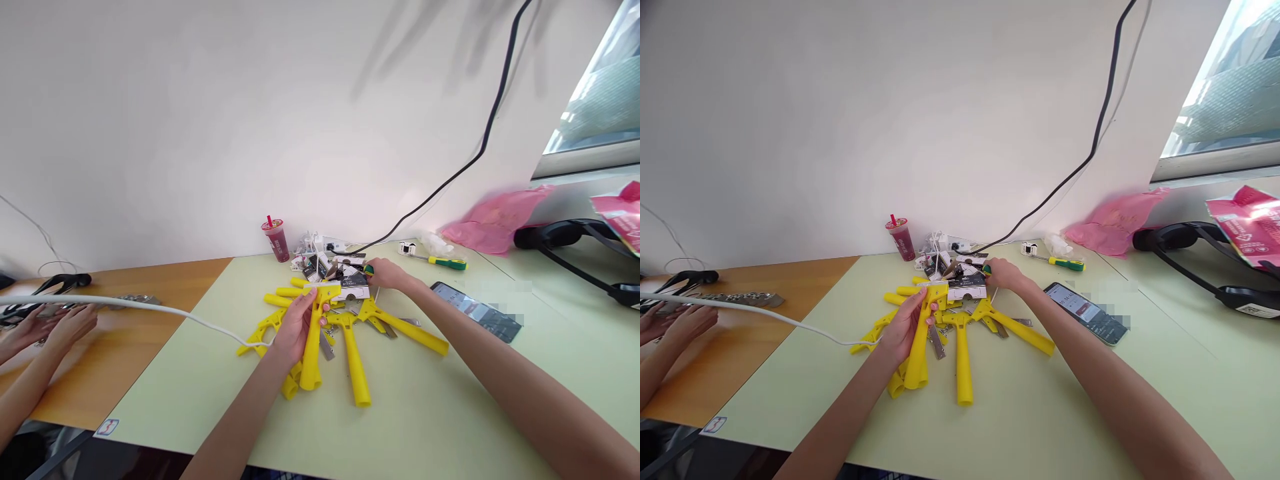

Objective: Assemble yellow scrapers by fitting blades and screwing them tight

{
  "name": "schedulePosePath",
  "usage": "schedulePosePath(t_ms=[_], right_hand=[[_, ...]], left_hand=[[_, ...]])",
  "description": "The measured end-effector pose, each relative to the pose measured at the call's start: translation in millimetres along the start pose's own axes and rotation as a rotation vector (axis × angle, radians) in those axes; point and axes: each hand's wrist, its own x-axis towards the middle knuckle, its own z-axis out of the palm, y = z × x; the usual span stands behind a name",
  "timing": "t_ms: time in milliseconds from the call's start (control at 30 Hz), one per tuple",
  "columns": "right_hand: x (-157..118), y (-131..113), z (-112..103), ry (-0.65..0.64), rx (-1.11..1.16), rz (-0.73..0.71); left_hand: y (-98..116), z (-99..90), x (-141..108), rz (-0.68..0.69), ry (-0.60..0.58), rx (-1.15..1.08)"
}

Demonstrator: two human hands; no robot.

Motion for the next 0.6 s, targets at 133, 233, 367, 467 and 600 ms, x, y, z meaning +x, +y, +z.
schedulePosePath(t_ms=[133,233,367,467,600], right_hand=[[2.3,0.3,7.0,-0.016,-0.075,0.060],[3.8,0.0,9.3,-0.044,-0.087,0.082],[5.2,0.8,9.3,-0.072,-0.079,0.100],[6.1,2.4,9.2,-0.094,-0.074,0.120],[7.6,4.8,10.7,-0.106,-0.109,0.115]], left_hand=[[-2.0,-0.7,1.2,0.017,-0.016,-0.004],[-3.6,-1.2,2.2,0.021,-0.029,0.000],[-4.5,-0.8,2.6,0.030,-0.031,0.009],[-5.5,-2.1,4.0,0.044,-0.021,0.031],[-8.5,-7.4,9.7,0.030,0.058,0.035]])
